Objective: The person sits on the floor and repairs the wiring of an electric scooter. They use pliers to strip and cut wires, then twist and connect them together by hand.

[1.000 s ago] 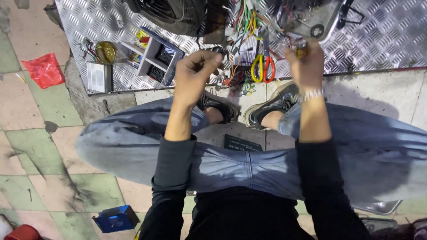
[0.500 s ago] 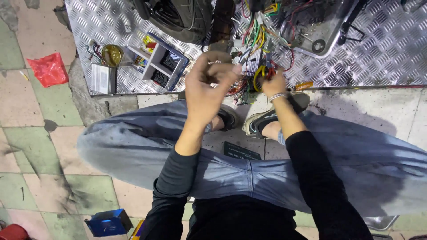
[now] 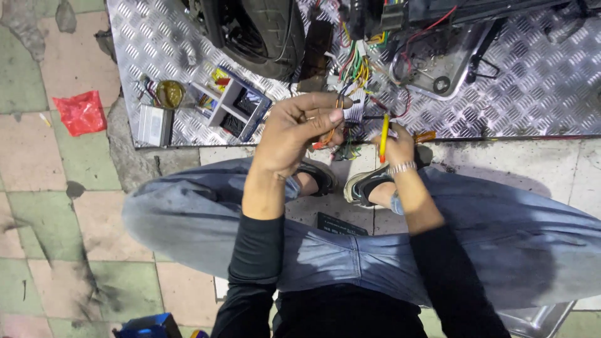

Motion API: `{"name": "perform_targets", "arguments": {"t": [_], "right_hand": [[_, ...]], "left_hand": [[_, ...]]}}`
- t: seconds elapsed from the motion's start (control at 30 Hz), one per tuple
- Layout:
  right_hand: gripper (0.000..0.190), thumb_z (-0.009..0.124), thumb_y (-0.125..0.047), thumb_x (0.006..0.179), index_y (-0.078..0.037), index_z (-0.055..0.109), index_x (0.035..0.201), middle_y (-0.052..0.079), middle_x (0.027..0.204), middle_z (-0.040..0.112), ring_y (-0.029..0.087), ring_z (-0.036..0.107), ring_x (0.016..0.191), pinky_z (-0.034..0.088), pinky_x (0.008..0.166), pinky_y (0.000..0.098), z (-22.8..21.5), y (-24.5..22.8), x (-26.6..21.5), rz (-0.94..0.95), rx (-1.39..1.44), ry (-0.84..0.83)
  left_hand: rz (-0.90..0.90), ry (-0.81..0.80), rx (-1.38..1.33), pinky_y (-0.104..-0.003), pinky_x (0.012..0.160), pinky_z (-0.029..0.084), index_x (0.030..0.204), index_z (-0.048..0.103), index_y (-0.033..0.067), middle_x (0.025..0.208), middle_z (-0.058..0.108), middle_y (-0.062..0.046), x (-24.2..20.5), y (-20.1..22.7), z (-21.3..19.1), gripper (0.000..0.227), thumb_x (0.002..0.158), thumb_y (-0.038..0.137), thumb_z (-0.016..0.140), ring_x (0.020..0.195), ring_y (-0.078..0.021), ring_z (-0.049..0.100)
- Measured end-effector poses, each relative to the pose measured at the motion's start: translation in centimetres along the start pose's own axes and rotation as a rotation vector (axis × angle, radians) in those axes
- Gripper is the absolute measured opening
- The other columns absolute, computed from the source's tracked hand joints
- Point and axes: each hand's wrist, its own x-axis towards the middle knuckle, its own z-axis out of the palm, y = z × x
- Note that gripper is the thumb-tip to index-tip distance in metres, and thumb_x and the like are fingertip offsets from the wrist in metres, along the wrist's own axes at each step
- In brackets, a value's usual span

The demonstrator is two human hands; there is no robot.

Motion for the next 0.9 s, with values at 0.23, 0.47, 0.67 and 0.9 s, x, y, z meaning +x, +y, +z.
{"name": "perform_targets", "arguments": {"t": [0.23, 0.47, 0.67, 0.9], "right_hand": [[0.049, 0.082, -0.01, 0.088, 0.001, 0.058, 0.129, 0.017, 0.087, 0.067, 0.024, 0.069, 0.077, 0.057, 0.069, 0.0351, -6.5, -18.0, -22.7, -0.446, 0.123, 0.237], [0.05, 0.092, -0.017, 0.077, -0.002, 0.071, 0.12, 0.015, 0.093, 0.065, 0.036, 0.068, 0.084, 0.056, 0.076, 0.0432, -6.0, -23.5, -25.0, -0.821, -0.278, 0.289], [0.045, 0.097, -0.019, 0.075, -0.005, 0.076, 0.112, 0.003, 0.073, 0.053, 0.02, 0.056, 0.06, 0.052, 0.061, 0.0343, -5.0, -24.7, -23.8, -0.914, -0.375, 0.451], [0.037, 0.095, -0.019, 0.078, -0.004, 0.078, 0.107, 0.003, 0.068, 0.05, 0.019, 0.053, 0.055, 0.052, 0.058, 0.0333, -4.3, -25.4, -23.1, -0.986, -0.334, 0.507]], "left_hand": [[0.128, 0.119, 0.115, -0.028, 0.069, 0.062, 0.106, 0.076, 0.0004, 0.087, 0.077, -0.017, 0.1, -2.7, 2.3, 0.03, 0.082, 0.014, 0.088, 0.079, -0.0189, 0.075], [0.307, 0.227, 0.162, -0.031, 0.071, 0.062, 0.101, 0.078, 0.0019, 0.083, 0.075, -0.016, -0.2, -4.1, 3.4, 0.027, 0.078, 0.01, 0.09, 0.083, -0.0172, 0.073], [0.47, 0.212, 0.2, -0.032, 0.073, 0.058, 0.096, 0.077, -0.0004, 0.078, 0.069, -0.014, -0.4, -3.5, 3.8, 0.021, 0.079, 0.004, 0.089, 0.081, -0.0157, 0.068], [0.516, 0.222, 0.229, -0.032, 0.069, 0.054, 0.092, 0.076, -0.0026, 0.073, 0.063, -0.013, -0.5, -3.1, 3.9, 0.016, 0.079, 0.0, 0.086, 0.076, -0.0146, 0.062]]}}
